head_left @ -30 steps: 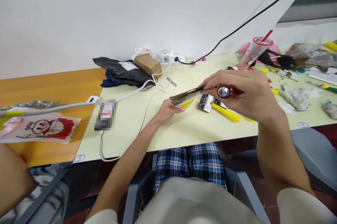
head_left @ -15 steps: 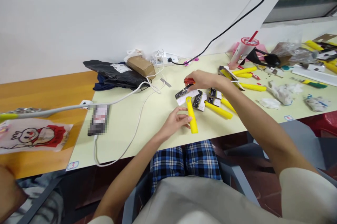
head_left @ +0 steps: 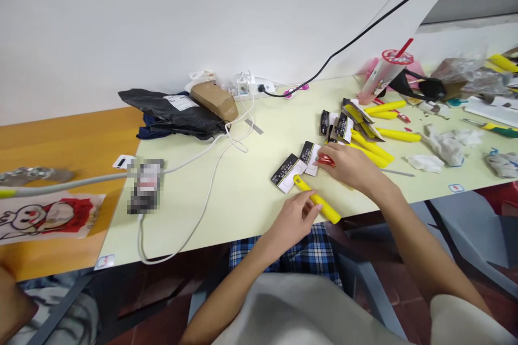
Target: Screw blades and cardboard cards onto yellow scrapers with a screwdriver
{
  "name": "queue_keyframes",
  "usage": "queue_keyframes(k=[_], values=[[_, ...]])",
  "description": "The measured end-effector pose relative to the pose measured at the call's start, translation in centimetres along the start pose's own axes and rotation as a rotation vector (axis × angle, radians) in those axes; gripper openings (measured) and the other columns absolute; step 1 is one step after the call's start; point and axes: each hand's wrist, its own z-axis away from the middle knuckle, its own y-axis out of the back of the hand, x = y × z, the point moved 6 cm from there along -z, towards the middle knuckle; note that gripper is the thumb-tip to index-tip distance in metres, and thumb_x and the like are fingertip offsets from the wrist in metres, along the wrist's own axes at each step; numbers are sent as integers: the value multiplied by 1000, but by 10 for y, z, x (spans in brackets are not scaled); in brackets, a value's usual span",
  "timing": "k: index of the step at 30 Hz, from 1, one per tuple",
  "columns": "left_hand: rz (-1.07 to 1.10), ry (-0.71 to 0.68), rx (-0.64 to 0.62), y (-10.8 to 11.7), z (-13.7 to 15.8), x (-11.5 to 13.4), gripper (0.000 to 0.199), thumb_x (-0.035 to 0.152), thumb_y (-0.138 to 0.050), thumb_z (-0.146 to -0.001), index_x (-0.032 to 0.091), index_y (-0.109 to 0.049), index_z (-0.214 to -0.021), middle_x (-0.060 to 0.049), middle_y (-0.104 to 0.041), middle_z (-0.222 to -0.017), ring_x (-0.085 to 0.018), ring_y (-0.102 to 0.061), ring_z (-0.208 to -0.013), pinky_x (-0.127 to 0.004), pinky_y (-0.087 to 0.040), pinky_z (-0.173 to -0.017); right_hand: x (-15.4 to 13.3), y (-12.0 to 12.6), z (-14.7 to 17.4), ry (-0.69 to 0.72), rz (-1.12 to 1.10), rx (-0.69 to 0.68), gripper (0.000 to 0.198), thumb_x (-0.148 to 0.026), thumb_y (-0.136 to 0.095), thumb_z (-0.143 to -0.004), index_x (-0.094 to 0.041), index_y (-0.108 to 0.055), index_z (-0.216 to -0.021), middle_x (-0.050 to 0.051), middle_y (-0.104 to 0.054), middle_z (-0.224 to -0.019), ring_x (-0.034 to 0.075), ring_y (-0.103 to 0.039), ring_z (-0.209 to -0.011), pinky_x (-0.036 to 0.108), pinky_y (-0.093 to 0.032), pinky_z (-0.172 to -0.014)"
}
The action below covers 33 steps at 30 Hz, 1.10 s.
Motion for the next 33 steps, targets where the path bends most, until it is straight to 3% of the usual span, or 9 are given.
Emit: queue_keyframes(k=[4, 8, 17, 20, 22, 24, 26, 29, 33], values=[[-231, -103, 8, 11, 1, 8, 42, 46, -57, -115, 24, -73, -146, -16, -79, -127, -34, -76, -110, -56, -63, -102, 39, -21, 49, -132, -23, -4, 33, -52, -65, -106, -22, -75, -115, 15, -79, -117, 33, -77, -102, 42, -55, -81], [-339, -261, 83, 26, 6, 15, 36, 41, -54, -116, 25, -77, -139, -17, -78, -125, -35, -72, -119, -56, -61, -107, 42, -42, 75, -191, -46, -5, 37, -57, -59, -108, -24, -74, -116, 16, -80, -117, 36, -78, -101, 44, -54, -77], [-638, -283, 78, 70, -25, 7, 44, 44, -55, -117, 25, -64, -156, -15, -70, -133, -33, -66, -133, -57, -57, -121, -12, -60, 41, -134, -77, 45, 48, -66, -50, -112, -21, -64, -103, 13, -79, -101, 29, -75, -85, 36, -37, -66], [-751, -277, 95, 101, -53, 8, 39, 42, -51, -118, 25, -70, -147, -14, -72, -129, -32, -68, -126, -54, -59, -117, -20, -54, 22, -104, -67, 82, 49, -65, -51, -113, -20, -62, -98, 12, -78, -95, 26, -71, -78, 35, -29, -63], [-812, -243, 185, 132, -79, 8, 38, 40, -47, -119, 24, -73, -141, -14, -75, -131, -32, -69, -124, -53, -59, -116, -21, -43, 14, -95, -56, 134, 48, -63, -51, -113, -20, -63, -96, 12, -78, -93, 25, -69, -74, 34, -24, -62], [-915, -187, 271, 162, -106, 5, 41, 34, -46, -118, 20, -71, -147, -17, -75, -145, -35, -66, -137, -56, -53, -124, -18, -28, 11, -92, -46, 206, 42, -59, -54, -112, -20, -65, -98, 12, -78, -91, 24, -66, -71, 34, -21, -61], [-1015, -135, 255, 180, -127, -2, 45, 31, -50, -116, 16, -65, -156, -20, -67, -162, -38, -58, -154, -58, -47, -131, -14, -12, 16, -74, -45, 288, 35, -52, -56, -111, -20, -67, -102, 11, -78, -90, 24, -64, -69, 34, -20, -61], [-1036, -159, 134, 185, -137, -13, 46, 30, -48, -117, 12, -66, -156, -21, -59, -173, -35, -51, -166, -56, -42, -137, -9, 8, 35, -16, -62, 412, 29, -47, -58, -110, -21, -71, -109, 10, -81, -94, 22, -65, -70, 34, -23, -60], [-856, -348, 5, 179, -118, -24, 44, 32, -45, -119, 20, -74, -149, -12, -69, -165, -25, -60, -160, -50, -45, -138, -7, 23, 66, 103, -138, 515, 30, -45, -57, -111, -23, -75, -101, 5, -82, -92, 17, -64, -66, 33, -36, -61]])
